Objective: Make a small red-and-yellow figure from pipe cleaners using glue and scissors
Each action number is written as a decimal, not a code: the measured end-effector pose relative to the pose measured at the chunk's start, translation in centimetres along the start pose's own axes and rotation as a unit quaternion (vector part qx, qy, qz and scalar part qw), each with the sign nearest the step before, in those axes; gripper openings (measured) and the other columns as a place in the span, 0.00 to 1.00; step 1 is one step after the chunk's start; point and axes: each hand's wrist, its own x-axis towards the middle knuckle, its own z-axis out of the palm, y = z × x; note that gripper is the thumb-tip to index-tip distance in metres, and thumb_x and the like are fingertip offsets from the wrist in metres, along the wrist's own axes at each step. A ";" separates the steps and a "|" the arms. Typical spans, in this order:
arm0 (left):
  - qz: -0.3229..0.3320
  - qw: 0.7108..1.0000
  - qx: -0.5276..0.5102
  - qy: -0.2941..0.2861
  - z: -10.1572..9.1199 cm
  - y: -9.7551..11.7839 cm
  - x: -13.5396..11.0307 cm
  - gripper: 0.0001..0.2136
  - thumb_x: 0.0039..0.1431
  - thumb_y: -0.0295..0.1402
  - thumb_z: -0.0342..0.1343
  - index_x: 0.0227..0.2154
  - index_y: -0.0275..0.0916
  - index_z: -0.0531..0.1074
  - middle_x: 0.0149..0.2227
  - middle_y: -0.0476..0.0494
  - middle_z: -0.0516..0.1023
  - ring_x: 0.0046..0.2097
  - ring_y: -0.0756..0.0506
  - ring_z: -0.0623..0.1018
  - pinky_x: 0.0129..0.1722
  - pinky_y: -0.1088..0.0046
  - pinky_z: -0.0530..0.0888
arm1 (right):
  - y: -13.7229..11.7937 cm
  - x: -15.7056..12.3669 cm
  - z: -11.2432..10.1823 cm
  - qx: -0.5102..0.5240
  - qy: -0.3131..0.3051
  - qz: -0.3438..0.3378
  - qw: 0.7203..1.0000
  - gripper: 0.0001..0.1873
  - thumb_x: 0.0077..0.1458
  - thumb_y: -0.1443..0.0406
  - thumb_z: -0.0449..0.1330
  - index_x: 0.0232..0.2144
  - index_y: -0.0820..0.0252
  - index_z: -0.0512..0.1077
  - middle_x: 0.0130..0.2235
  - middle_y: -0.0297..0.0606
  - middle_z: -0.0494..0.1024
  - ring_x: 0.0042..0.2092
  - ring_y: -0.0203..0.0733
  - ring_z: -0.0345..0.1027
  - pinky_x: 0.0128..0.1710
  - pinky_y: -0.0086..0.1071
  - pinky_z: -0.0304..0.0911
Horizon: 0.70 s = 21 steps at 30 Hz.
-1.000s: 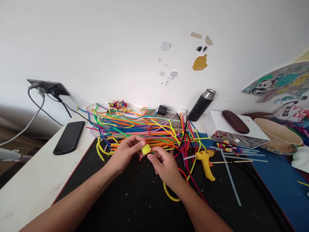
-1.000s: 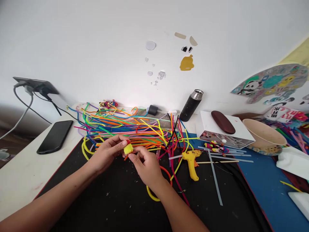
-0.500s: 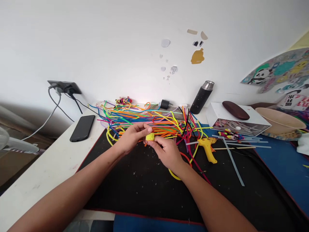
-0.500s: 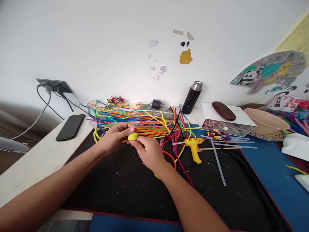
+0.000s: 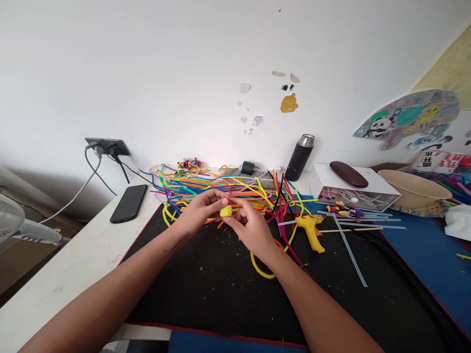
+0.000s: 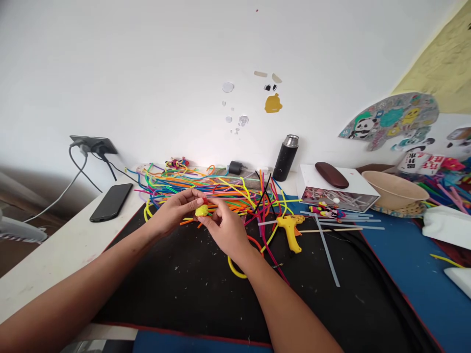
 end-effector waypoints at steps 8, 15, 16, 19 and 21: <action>-0.005 1.000 0.009 -0.020 0.2 0.0 -0.2 0.23 0.55 0.47 0.72 0.44 0.39 0.71 0.32 0.49 0.77 0.31 0.49 0.77 0.29 0.75 0.73 | -0.1 -0.1 0.1 -0.031 -0.026 -0.014 0.999 0.28 0.61 0.55 0.66 0.62 0.47 0.70 0.25 0.27 0.69 0.27 0.40 0.63 0.30 0.32 0.57; 0.006 0.985 0.037 -0.168 -1.2 1.2 -0.3 0.29 0.51 0.36 0.74 0.56 0.43 0.73 0.47 0.39 0.81 0.45 0.41 0.81 0.41 0.69 0.78 | 0.0 0.2 -0.2 0.015 -0.025 0.017 0.999 0.27 0.62 0.53 0.65 0.61 0.50 0.71 0.23 0.26 0.66 0.23 0.39 0.61 0.25 0.31 0.56; 0.009 0.982 0.057 -0.179 -1.3 1.4 -0.3 0.30 0.50 0.34 0.74 0.58 0.44 0.73 0.48 0.39 0.81 0.46 0.41 0.81 0.42 0.68 0.78 | -0.1 0.2 -0.3 0.021 -0.027 0.022 0.999 0.27 0.62 0.53 0.65 0.61 0.51 0.71 0.23 0.26 0.67 0.23 0.39 0.61 0.25 0.31 0.55; 0.027 0.978 0.131 -0.162 -1.6 1.8 -0.5 0.28 0.53 0.32 0.72 0.57 0.44 0.75 0.40 0.44 0.82 0.42 0.41 0.82 0.41 0.66 0.78 | -0.3 0.2 -0.3 0.028 -0.040 0.025 0.999 0.27 0.61 0.57 0.65 0.61 0.52 0.70 0.23 0.25 0.66 0.22 0.38 0.61 0.25 0.30 0.55; 0.046 0.973 0.174 -0.143 -1.5 1.8 -0.5 0.25 0.54 0.34 0.70 0.56 0.44 0.76 0.35 0.47 0.82 0.38 0.41 0.82 0.40 0.66 0.77 | -0.5 0.2 -0.3 0.022 -0.043 0.027 0.998 0.26 0.61 0.58 0.64 0.61 0.53 0.71 0.22 0.24 0.65 0.22 0.38 0.60 0.25 0.30 0.54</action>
